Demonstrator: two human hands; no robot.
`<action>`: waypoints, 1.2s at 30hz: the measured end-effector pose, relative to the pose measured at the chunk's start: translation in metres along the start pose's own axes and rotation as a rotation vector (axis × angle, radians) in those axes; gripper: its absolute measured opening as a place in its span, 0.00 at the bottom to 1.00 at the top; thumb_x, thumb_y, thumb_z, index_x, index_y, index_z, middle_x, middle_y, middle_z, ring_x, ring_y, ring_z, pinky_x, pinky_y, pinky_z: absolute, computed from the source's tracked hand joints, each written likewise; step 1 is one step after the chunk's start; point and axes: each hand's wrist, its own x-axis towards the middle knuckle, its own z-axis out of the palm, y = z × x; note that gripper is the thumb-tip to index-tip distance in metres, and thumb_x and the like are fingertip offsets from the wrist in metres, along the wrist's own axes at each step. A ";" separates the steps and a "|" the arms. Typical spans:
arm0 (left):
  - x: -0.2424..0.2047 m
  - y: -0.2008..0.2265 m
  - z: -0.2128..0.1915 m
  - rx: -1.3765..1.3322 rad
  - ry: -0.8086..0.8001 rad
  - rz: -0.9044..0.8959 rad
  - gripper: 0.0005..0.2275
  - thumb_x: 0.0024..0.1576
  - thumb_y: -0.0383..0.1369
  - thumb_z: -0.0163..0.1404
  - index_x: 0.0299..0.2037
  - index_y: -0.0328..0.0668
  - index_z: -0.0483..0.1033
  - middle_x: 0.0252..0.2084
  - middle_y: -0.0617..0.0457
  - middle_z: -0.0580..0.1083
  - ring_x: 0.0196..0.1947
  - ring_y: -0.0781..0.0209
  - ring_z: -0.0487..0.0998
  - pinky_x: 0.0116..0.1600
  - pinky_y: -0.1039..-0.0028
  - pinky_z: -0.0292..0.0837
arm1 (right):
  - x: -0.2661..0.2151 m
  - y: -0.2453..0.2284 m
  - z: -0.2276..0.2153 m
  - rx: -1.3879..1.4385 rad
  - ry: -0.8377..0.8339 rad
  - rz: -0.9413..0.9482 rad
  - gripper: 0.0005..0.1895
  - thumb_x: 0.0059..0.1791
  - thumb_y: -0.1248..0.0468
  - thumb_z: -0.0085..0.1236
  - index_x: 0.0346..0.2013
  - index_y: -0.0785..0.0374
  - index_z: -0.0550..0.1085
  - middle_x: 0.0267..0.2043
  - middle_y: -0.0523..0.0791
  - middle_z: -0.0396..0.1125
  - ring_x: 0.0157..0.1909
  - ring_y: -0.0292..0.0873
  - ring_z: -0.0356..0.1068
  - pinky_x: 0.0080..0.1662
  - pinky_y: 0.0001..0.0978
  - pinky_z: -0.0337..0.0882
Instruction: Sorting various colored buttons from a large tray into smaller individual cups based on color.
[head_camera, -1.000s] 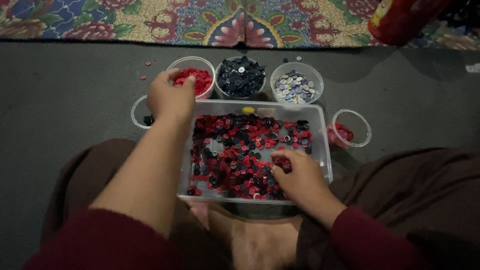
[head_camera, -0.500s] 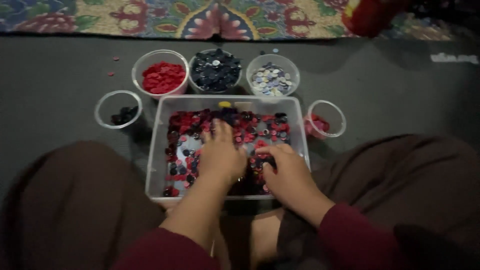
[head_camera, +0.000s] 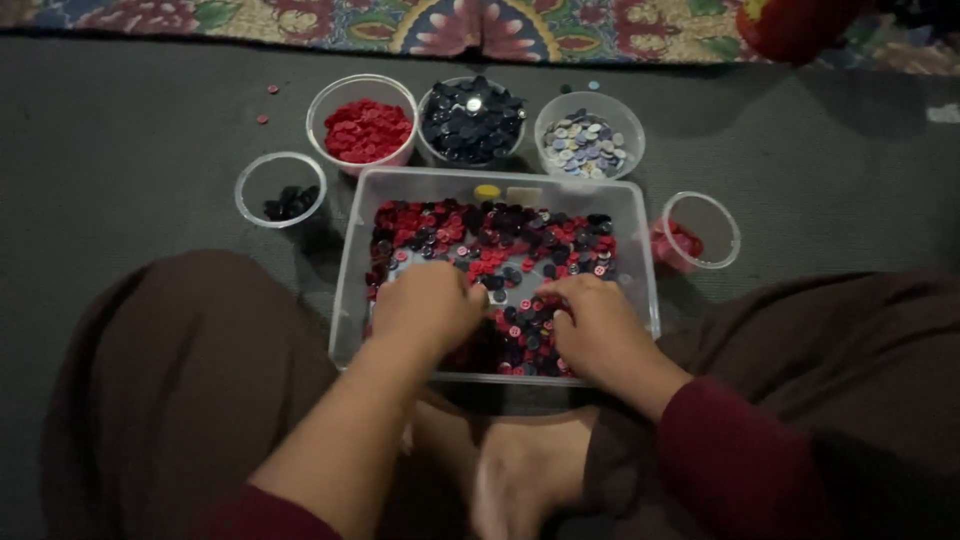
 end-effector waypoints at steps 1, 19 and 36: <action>0.004 -0.004 -0.001 0.000 -0.002 -0.002 0.18 0.57 0.51 0.44 0.41 0.60 0.87 0.47 0.44 0.81 0.54 0.35 0.79 0.57 0.52 0.73 | -0.001 -0.003 -0.001 0.000 -0.003 0.000 0.20 0.46 0.66 0.52 0.50 0.49 0.80 0.48 0.50 0.73 0.55 0.61 0.71 0.60 0.51 0.68; 0.040 0.038 0.009 -0.096 0.219 -0.185 0.16 0.56 0.40 0.62 0.46 0.35 0.82 0.40 0.38 0.80 0.46 0.33 0.82 0.43 0.39 0.79 | -0.014 -0.010 -0.012 0.113 0.071 0.014 0.17 0.47 0.66 0.52 0.47 0.50 0.82 0.47 0.49 0.73 0.53 0.59 0.72 0.57 0.47 0.70; 0.050 -0.028 0.029 -0.874 0.108 -0.165 0.11 0.49 0.36 0.64 0.42 0.61 0.85 0.36 0.60 0.84 0.41 0.63 0.85 0.49 0.73 0.78 | 0.072 -0.040 0.009 -0.062 0.033 -0.072 0.14 0.47 0.63 0.62 0.47 0.51 0.82 0.44 0.49 0.76 0.50 0.59 0.75 0.51 0.50 0.75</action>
